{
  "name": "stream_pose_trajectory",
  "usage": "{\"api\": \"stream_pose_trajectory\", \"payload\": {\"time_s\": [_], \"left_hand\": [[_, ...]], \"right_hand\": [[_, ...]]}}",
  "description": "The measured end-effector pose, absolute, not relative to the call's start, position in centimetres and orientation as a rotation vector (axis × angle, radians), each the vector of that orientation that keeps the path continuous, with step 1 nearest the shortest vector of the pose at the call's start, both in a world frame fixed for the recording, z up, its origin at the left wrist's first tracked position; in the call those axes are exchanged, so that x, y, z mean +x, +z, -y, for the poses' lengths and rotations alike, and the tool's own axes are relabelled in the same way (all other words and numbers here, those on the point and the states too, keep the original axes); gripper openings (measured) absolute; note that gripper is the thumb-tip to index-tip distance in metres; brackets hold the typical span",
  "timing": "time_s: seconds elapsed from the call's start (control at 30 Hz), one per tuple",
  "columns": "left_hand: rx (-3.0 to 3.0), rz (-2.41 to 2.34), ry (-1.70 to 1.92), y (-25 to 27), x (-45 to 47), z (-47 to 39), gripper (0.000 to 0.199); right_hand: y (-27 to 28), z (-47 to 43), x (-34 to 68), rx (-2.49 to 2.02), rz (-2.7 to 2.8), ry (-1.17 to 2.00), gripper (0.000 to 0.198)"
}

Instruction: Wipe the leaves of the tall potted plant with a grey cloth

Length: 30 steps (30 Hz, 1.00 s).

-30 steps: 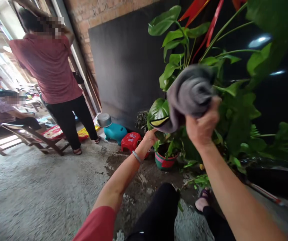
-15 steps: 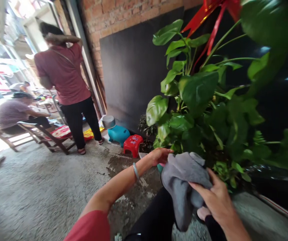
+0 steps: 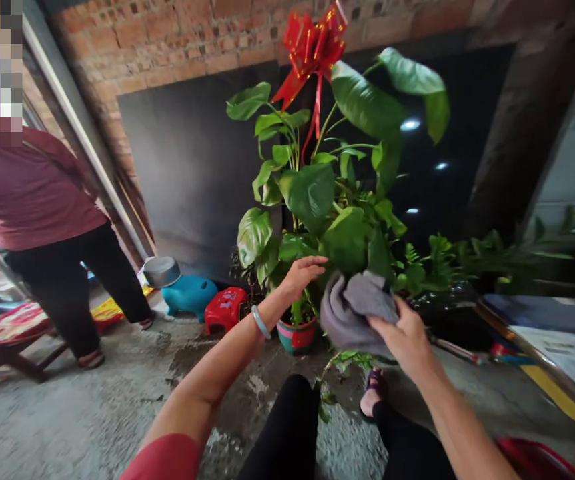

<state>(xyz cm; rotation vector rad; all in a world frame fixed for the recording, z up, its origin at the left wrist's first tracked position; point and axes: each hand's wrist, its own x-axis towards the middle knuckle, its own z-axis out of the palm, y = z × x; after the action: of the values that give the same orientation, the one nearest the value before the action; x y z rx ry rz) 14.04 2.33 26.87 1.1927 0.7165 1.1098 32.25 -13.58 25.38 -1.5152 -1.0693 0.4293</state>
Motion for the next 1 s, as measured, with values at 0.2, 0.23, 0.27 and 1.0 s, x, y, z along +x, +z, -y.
{"api": "stream_pose_trajectory", "payload": {"time_s": [0.2, 0.23, 0.27, 1.0], "left_hand": [[1.249, -0.739, 1.029, 25.9, 15.4, -2.0, 0.025], [1.273, -0.694, 1.051, 26.1, 15.9, -1.8, 0.028], [1.304, -0.646, 1.08, 26.3, 16.5, -1.6, 0.031], [1.13, -0.879, 0.979, 19.9, 20.8, -1.1, 0.037]], "right_hand": [[29.4, 16.1, 39.1, -1.45, 0.563, -0.106, 0.066], [31.0, 14.9, 40.0, -1.364, 0.508, -0.299, 0.074], [32.3, 13.5, 40.6, -1.338, 0.545, -0.396, 0.079], [24.1, 6.6, 39.0, -1.612, 1.015, 0.128, 0.034]]}}
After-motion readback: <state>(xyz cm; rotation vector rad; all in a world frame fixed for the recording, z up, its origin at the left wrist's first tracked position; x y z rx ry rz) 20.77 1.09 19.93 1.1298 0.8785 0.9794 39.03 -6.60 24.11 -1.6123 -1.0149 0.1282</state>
